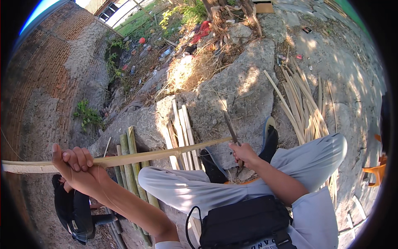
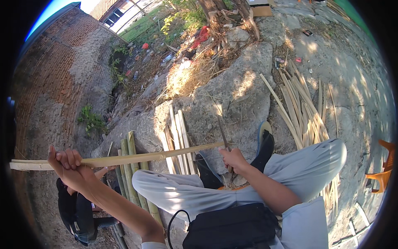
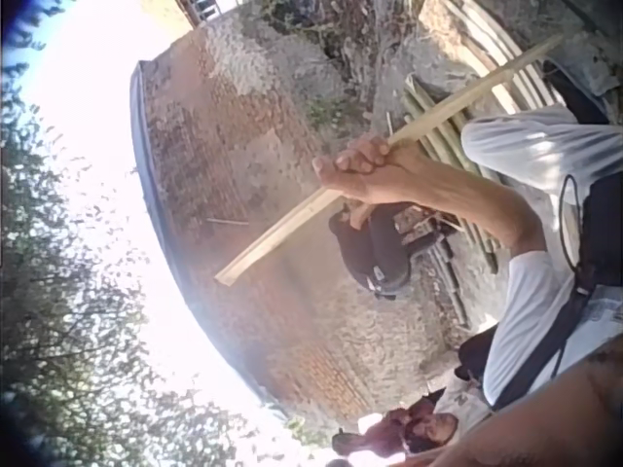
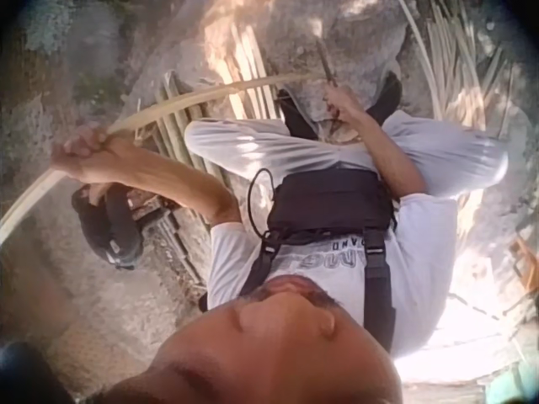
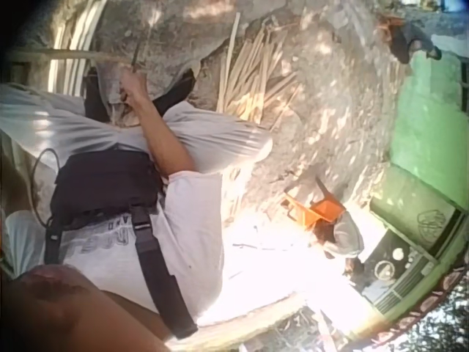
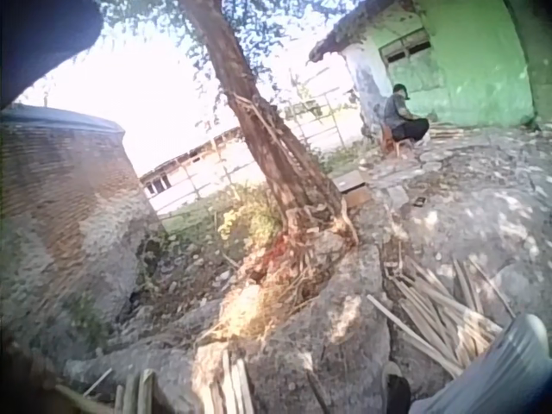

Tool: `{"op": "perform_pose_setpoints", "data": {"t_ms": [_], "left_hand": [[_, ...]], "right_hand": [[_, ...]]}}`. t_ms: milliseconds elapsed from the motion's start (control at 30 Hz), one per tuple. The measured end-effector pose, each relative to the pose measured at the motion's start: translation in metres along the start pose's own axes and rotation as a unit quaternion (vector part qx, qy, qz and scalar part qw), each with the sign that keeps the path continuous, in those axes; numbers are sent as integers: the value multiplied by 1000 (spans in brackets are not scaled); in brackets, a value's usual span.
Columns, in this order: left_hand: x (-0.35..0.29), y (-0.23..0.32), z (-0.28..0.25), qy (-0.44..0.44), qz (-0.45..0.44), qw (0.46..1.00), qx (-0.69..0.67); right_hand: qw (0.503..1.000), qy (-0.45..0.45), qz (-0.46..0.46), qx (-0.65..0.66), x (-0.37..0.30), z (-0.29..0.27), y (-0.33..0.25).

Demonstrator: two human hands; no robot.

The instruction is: The person trims and scrapes bamboo strips using a knife, shaving off fibers and peeling layers from the bamboo.

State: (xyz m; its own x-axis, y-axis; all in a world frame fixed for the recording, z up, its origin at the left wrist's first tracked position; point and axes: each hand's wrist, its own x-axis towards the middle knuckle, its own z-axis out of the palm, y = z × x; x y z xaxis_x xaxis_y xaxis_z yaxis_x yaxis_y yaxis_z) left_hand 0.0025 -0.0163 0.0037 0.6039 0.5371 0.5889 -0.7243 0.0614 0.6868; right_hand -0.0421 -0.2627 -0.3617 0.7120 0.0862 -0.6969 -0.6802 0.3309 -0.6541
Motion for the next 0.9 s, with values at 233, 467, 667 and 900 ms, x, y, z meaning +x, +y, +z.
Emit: {"op": "perform_pose_setpoints", "data": {"t_ms": [233,467,667,900], "left_hand": [[-2,3,-1,4,0,1000,11],[5,4,-19,-46,-39,998,-28],[26,-20,-20,56,-51,997,32],[109,71,-199,-12,20,999,-48]], "right_hand": [[1000,2,8,-14,2,3,2],[1000,3,2,-21,2,5,4],[974,75,-53,-207,-6,-9,-13],[807,296,-336,-386,-11,-60,-65]]}}
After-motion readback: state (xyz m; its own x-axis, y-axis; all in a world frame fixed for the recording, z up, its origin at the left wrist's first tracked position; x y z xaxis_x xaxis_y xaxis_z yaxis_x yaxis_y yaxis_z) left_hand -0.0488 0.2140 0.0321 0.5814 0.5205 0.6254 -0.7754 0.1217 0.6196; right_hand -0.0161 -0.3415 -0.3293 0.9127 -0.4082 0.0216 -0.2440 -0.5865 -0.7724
